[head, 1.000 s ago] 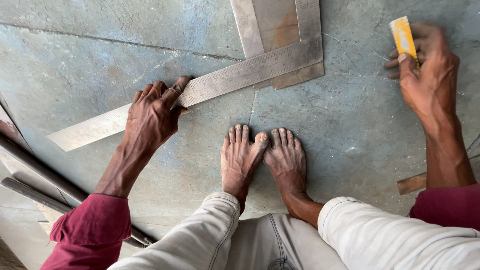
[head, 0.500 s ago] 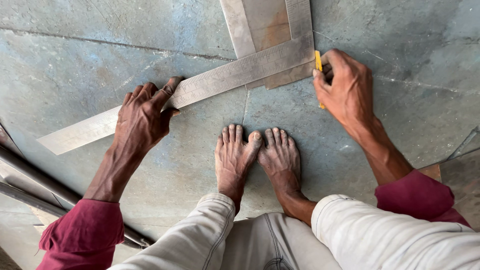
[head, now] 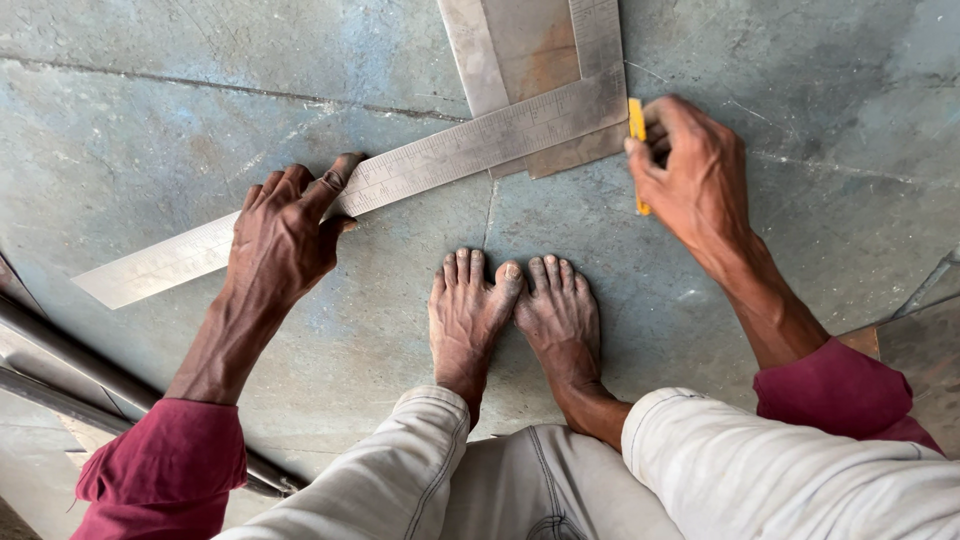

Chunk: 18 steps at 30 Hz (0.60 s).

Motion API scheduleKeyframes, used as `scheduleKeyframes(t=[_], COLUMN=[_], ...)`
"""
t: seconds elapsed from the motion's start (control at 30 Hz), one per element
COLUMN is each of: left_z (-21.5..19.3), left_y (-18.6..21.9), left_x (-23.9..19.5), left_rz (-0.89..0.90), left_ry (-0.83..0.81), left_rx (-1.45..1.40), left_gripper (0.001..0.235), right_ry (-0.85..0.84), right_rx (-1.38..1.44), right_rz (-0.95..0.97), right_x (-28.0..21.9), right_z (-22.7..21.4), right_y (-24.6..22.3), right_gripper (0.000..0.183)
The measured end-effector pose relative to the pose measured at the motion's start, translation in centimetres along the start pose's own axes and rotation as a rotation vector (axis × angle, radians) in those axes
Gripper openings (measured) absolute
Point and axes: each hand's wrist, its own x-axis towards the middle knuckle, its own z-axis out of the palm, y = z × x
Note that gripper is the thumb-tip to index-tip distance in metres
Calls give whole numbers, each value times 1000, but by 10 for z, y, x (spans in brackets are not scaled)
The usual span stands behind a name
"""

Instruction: The person holds an L-square against a metal strip on the floor while another person uses a yellow marking tool to draw lines across the metal surface.

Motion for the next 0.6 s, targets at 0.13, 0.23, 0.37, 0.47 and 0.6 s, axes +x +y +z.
scheduleKeyframes(t=[0.13,0.23,0.37,0.47,0.6], left_z=[-79,-86,-85,-85,-85], left_y=[-150,-162,-162,-163,-163], left_x=[34,33,33,33,32], left_rz=[112,110,105,119,112], left_ry=[94,87,104,124,100], left_rx=[84,88,76,56,78], left_gripper=[61,66,67,67,68], right_ry=[183,-91,-31,-17,-4], right_rx=[-51,-85,-28,-51,-52], right_rz=[-128,-212,-389,-341,-321], right_x=[-9,-10,2,1,3], right_z=[-6,1,8,13,17], right_y=[-19,-31,-31,-28,-26], right_gripper=[33,34,29,23,24])
